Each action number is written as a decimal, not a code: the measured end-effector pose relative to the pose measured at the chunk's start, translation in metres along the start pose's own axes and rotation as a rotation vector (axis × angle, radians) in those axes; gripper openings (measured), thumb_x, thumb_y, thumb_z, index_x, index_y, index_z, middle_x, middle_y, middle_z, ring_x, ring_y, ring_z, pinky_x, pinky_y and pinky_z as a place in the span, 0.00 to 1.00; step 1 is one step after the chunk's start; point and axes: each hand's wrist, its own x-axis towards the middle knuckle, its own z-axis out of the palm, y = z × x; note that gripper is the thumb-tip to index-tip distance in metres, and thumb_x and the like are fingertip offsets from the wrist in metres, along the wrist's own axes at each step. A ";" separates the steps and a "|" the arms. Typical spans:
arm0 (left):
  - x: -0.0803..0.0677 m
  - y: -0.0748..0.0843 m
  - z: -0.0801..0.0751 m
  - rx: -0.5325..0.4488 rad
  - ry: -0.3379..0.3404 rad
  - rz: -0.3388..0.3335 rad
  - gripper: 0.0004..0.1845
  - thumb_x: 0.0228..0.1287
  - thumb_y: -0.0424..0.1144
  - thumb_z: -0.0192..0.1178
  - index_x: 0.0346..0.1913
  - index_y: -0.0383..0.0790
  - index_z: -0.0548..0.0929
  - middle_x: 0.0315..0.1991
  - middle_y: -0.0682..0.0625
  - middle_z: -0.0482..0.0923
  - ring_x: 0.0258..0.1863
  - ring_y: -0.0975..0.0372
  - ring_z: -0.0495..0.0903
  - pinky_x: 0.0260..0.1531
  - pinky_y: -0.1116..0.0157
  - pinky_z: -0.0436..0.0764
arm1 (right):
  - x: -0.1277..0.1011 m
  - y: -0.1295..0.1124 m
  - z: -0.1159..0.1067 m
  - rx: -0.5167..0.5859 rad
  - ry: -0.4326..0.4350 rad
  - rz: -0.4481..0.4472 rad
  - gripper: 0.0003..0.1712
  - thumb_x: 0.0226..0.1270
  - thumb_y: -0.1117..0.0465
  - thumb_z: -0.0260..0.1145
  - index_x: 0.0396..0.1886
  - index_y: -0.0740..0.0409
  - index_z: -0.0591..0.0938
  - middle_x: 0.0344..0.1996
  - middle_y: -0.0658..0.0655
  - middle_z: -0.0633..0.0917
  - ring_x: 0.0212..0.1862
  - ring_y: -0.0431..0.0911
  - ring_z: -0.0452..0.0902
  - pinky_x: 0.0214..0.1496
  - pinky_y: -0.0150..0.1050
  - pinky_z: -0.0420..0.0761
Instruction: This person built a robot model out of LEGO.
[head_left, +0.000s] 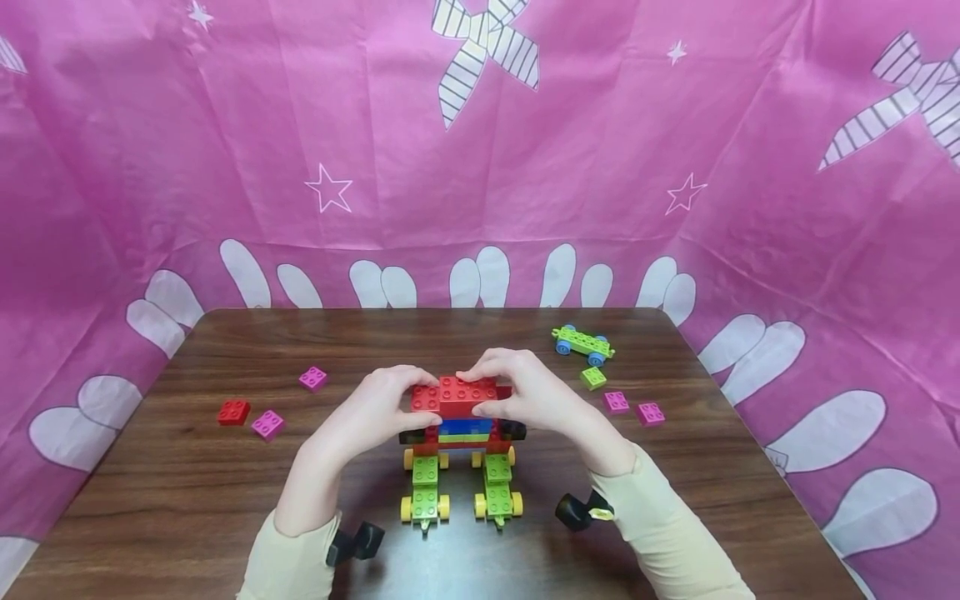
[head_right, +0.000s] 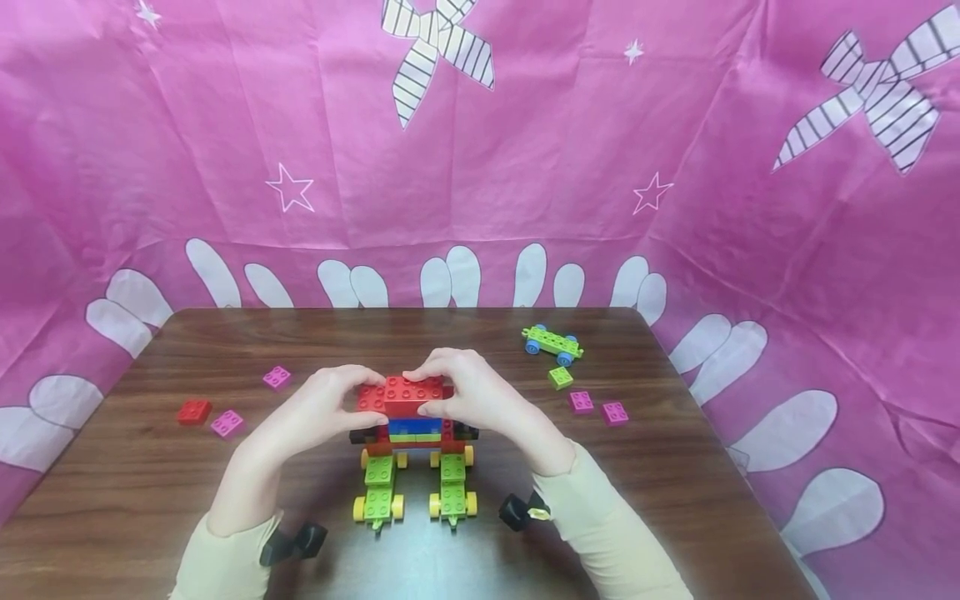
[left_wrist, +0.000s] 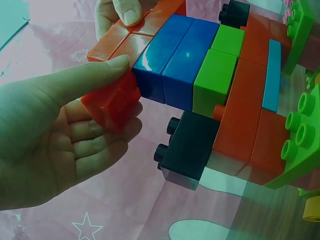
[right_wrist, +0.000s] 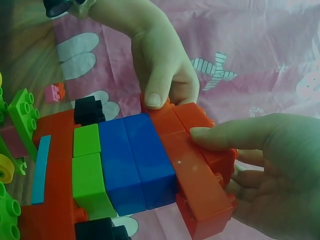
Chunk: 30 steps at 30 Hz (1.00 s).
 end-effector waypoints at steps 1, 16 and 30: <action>0.000 0.000 0.000 -0.001 -0.001 -0.003 0.22 0.55 0.43 0.73 0.51 0.38 0.83 0.44 0.49 0.84 0.41 0.60 0.79 0.47 0.59 0.82 | 0.000 0.000 0.000 -0.001 -0.001 -0.005 0.23 0.55 0.59 0.76 0.53 0.56 0.85 0.41 0.52 0.85 0.41 0.41 0.77 0.43 0.32 0.81; 0.001 0.000 -0.001 -0.027 -0.010 -0.031 0.23 0.54 0.43 0.73 0.52 0.38 0.82 0.45 0.48 0.84 0.43 0.59 0.79 0.48 0.57 0.83 | 0.003 0.006 -0.002 0.053 -0.028 -0.008 0.24 0.55 0.60 0.76 0.53 0.57 0.85 0.45 0.54 0.87 0.46 0.45 0.81 0.47 0.33 0.82; 0.001 -0.001 0.000 -0.040 -0.014 -0.038 0.23 0.54 0.44 0.73 0.52 0.38 0.83 0.46 0.48 0.84 0.44 0.58 0.80 0.49 0.56 0.82 | 0.001 0.007 0.001 0.058 -0.006 0.005 0.24 0.54 0.60 0.76 0.53 0.57 0.85 0.45 0.54 0.88 0.47 0.45 0.82 0.50 0.35 0.82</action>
